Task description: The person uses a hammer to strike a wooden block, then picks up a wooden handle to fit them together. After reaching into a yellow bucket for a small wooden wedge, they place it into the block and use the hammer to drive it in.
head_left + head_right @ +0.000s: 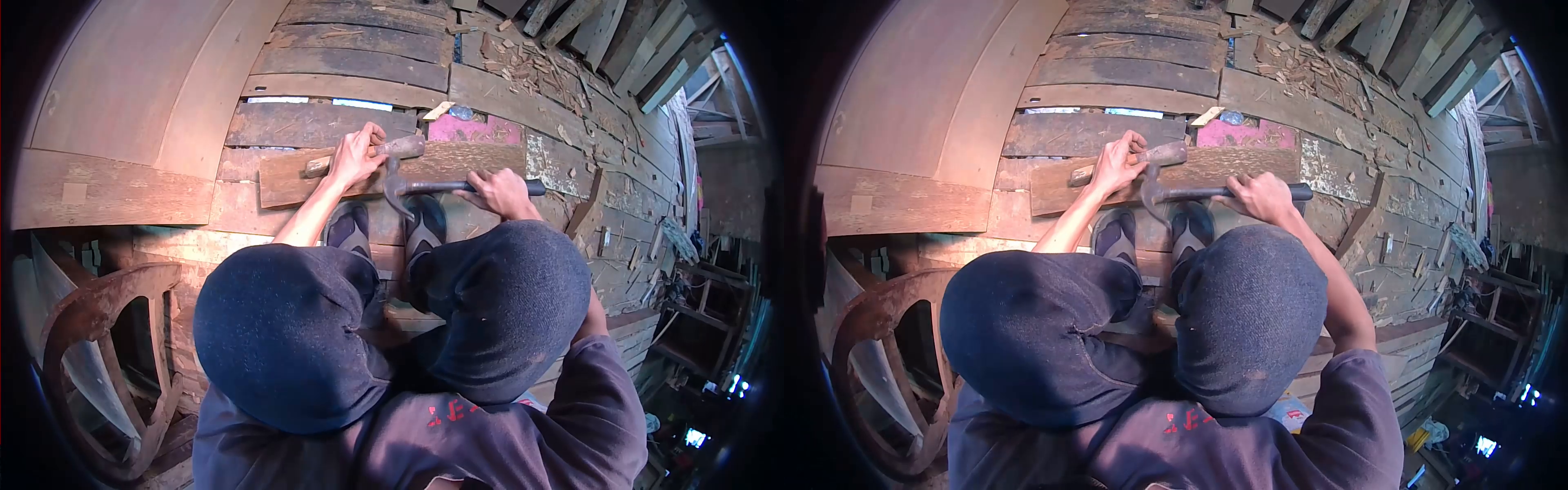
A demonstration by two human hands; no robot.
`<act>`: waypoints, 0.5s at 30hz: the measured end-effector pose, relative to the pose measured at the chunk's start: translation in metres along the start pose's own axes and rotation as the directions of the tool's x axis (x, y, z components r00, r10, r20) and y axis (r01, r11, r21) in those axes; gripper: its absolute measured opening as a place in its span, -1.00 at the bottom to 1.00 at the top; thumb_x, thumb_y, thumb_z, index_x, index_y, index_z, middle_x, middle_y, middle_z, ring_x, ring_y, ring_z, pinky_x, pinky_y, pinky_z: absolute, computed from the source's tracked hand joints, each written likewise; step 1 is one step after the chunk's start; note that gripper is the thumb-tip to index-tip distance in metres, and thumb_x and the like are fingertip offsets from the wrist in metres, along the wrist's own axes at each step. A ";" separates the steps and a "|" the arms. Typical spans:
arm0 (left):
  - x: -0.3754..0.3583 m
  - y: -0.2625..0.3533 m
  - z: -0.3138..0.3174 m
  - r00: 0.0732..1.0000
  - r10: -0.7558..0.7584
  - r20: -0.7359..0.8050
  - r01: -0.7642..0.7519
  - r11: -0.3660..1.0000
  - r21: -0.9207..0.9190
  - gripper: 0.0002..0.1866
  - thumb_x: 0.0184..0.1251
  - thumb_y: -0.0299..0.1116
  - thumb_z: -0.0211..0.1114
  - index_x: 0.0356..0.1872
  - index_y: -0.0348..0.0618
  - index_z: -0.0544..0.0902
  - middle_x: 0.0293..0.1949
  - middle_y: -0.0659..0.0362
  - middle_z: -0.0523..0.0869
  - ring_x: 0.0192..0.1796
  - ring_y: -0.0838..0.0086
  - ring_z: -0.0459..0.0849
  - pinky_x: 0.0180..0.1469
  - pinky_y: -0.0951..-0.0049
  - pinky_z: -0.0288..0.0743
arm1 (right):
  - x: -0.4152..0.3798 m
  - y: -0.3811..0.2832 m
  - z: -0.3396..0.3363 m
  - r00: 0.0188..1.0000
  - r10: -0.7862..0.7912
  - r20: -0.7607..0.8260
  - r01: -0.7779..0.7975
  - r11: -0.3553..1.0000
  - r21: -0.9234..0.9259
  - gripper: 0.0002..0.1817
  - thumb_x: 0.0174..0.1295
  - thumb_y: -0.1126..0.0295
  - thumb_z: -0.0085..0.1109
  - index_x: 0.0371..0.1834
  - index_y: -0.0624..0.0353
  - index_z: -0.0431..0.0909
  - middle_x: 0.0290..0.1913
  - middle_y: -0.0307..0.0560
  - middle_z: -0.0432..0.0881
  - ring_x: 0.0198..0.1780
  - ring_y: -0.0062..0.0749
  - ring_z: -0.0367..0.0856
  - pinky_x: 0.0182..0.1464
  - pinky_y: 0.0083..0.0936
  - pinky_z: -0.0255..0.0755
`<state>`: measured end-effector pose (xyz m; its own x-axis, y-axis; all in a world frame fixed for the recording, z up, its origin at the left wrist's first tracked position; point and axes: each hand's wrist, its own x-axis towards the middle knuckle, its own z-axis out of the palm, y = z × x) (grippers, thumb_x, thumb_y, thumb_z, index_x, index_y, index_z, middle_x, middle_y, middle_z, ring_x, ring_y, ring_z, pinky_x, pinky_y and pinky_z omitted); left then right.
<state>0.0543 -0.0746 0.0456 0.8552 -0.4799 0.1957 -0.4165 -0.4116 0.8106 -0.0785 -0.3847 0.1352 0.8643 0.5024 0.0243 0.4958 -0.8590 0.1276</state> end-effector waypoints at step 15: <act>0.005 0.000 -0.005 1.000 -0.014 0.012 0.013 1.000 0.013 -0.59 0.07 -0.49 0.50 -0.05 -0.20 0.54 -0.21 0.01 0.77 -0.08 0.12 0.80 -0.01 0.21 0.64 | 0.011 0.001 -0.004 0.999 0.032 0.011 -0.033 0.997 0.071 -0.45 0.40 -0.21 0.13 -0.36 0.12 0.58 -0.49 0.00 0.69 -0.57 -0.07 0.69 -0.53 -0.24 0.58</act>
<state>0.0604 -0.0736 0.0496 0.8572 -0.4832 0.1782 -0.4089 -0.4281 0.8059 -0.0691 -0.3799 0.1391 0.8806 0.4736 0.0177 0.4721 -0.8798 0.0556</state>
